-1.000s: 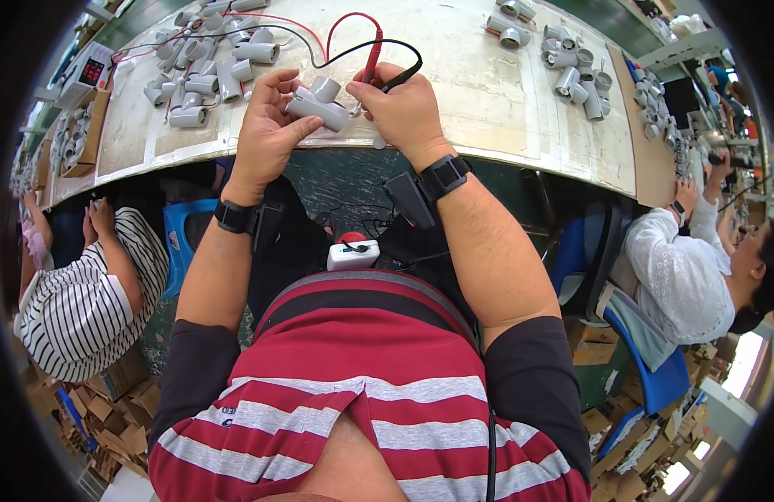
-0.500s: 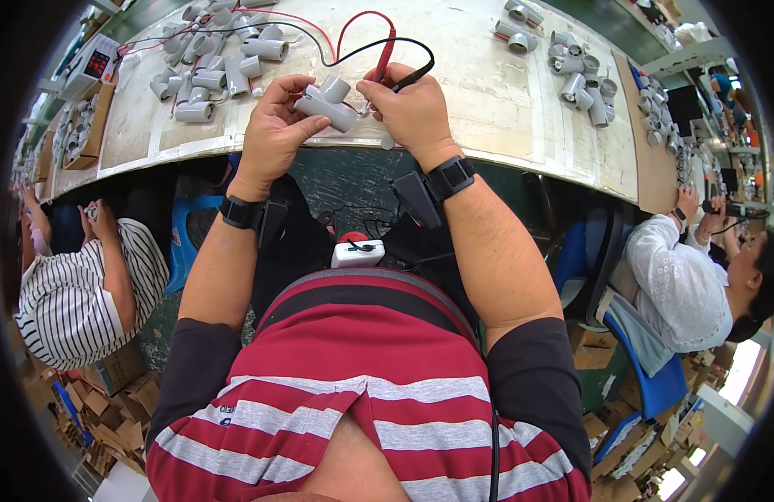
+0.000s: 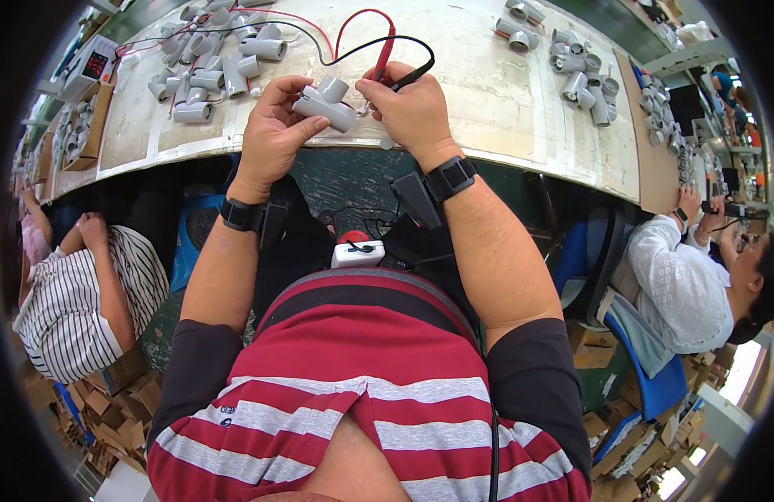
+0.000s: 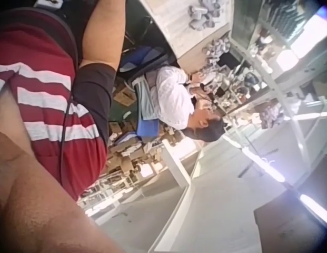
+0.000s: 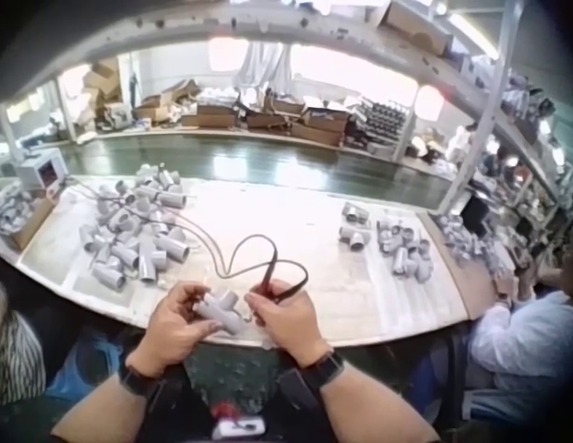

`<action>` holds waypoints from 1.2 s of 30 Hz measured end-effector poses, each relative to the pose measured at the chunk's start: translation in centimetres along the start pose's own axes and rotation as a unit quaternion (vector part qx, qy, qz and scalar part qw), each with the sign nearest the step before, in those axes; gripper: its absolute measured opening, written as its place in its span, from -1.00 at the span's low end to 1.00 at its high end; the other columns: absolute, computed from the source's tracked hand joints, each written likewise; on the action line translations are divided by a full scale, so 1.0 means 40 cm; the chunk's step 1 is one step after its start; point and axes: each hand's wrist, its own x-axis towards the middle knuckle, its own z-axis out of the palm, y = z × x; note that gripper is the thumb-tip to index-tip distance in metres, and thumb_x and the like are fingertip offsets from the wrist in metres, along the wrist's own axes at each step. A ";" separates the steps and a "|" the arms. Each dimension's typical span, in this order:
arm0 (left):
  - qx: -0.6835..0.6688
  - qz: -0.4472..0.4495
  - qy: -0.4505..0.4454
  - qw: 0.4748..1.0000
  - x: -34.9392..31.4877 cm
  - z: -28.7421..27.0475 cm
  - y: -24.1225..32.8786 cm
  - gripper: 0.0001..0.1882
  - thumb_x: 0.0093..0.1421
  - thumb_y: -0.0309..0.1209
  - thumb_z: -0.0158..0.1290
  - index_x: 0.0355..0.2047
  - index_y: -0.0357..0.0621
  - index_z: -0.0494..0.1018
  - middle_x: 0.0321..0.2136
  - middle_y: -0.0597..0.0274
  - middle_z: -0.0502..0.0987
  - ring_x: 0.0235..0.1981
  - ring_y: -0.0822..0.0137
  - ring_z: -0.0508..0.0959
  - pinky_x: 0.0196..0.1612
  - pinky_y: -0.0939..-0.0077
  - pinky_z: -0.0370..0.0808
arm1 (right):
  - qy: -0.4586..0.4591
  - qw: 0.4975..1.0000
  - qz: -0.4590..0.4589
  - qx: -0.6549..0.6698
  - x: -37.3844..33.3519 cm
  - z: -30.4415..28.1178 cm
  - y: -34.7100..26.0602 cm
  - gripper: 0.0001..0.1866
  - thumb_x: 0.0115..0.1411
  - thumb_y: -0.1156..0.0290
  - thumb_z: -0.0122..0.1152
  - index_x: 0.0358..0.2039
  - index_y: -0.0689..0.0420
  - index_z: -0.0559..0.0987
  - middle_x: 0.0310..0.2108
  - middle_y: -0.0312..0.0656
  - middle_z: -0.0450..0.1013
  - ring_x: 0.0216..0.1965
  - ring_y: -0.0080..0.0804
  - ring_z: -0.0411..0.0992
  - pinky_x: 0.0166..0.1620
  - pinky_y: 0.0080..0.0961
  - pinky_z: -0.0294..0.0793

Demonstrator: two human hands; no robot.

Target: The person picks up a plastic housing, touches a red probe to its internal wires, and then places it back on the table, repeating this process for several components.

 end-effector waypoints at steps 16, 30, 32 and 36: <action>-0.012 0.012 0.010 1.000 -0.001 0.007 0.004 -0.44 0.17 -0.61 0.32 0.15 -0.24 0.37 -0.07 0.14 0.53 -0.09 0.40 0.58 0.01 0.54 0.60 | 0.000 1.000 -0.010 0.010 0.000 0.001 0.012 -0.83 0.29 0.36 0.39 -0.21 0.18 0.69 -0.41 -0.35 0.57 -0.43 -0.70 0.49 -0.39 -0.74 0.50; 0.178 0.068 0.039 0.981 0.041 0.015 0.021 -0.53 0.13 -0.54 0.35 0.05 -0.22 0.47 -0.09 0.15 0.54 -0.15 0.31 0.61 -0.12 0.48 0.60 | 0.030 0.986 0.013 0.166 0.015 -0.046 -0.010 -0.81 0.29 0.39 0.37 -0.19 0.26 0.67 -0.38 -0.22 0.61 -0.44 -0.56 0.54 -0.37 -0.65 0.57; 0.255 0.092 0.050 0.961 0.068 0.014 0.030 -0.56 0.12 -0.51 0.35 0.01 -0.22 0.50 -0.09 0.12 0.55 -0.16 0.26 0.62 -0.14 0.44 0.61 | 0.038 0.989 -0.008 0.143 0.029 -0.073 -0.022 -0.80 0.29 0.38 0.37 -0.19 0.26 0.68 -0.38 -0.23 0.61 -0.44 -0.55 0.55 -0.37 -0.65 0.57; 0.517 0.128 0.107 0.840 0.129 -0.001 0.058 -0.67 0.15 -0.41 0.32 -0.10 -0.23 0.55 -0.09 0.00 0.54 -0.17 0.04 0.62 -0.14 0.26 0.60 | 0.059 0.994 -0.078 0.047 0.056 -0.148 -0.093 -0.80 0.31 0.37 0.35 -0.19 0.24 0.68 -0.39 -0.24 0.62 -0.44 -0.55 0.56 -0.37 -0.63 0.57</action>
